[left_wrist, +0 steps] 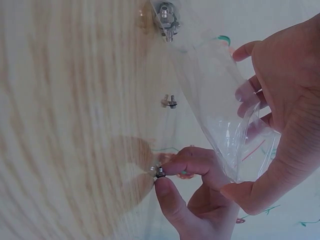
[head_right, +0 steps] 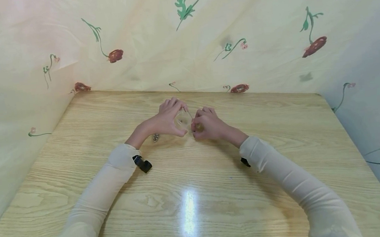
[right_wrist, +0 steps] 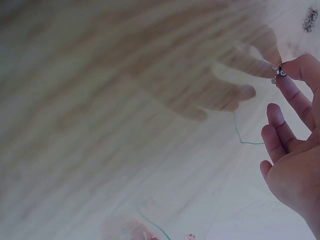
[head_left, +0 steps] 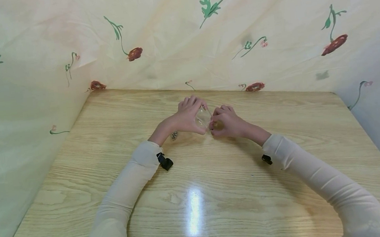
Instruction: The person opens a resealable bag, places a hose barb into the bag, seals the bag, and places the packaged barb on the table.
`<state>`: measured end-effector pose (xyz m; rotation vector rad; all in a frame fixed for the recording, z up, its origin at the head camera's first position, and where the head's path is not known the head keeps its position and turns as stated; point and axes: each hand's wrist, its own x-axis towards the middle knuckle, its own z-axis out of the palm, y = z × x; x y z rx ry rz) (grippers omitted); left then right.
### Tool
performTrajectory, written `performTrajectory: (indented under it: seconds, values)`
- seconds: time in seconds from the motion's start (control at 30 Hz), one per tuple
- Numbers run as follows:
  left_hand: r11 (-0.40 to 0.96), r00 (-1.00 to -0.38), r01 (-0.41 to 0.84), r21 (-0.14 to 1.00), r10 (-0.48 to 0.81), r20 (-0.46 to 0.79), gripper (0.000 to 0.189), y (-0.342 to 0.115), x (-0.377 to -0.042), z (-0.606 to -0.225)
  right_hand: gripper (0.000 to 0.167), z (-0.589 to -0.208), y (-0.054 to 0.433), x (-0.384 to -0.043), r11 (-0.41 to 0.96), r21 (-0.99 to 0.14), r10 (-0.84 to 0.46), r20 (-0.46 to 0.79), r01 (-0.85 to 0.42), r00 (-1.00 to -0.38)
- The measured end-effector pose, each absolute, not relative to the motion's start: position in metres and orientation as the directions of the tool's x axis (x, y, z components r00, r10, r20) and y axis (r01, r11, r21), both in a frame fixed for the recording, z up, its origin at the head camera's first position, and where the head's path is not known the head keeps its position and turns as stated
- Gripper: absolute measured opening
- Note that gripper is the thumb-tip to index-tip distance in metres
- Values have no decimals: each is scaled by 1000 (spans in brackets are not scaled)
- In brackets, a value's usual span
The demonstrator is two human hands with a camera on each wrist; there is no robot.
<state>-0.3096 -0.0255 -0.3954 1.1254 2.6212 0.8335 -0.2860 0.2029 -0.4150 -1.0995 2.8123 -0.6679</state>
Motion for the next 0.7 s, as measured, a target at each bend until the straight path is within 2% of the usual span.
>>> performTrajectory:
  seconds: [0.7]
  values:
    - [552,-699,615,564,712,65,66,-24,-308,-395,8,-416,206,-287,678,-403,-639,91,-615,-764]
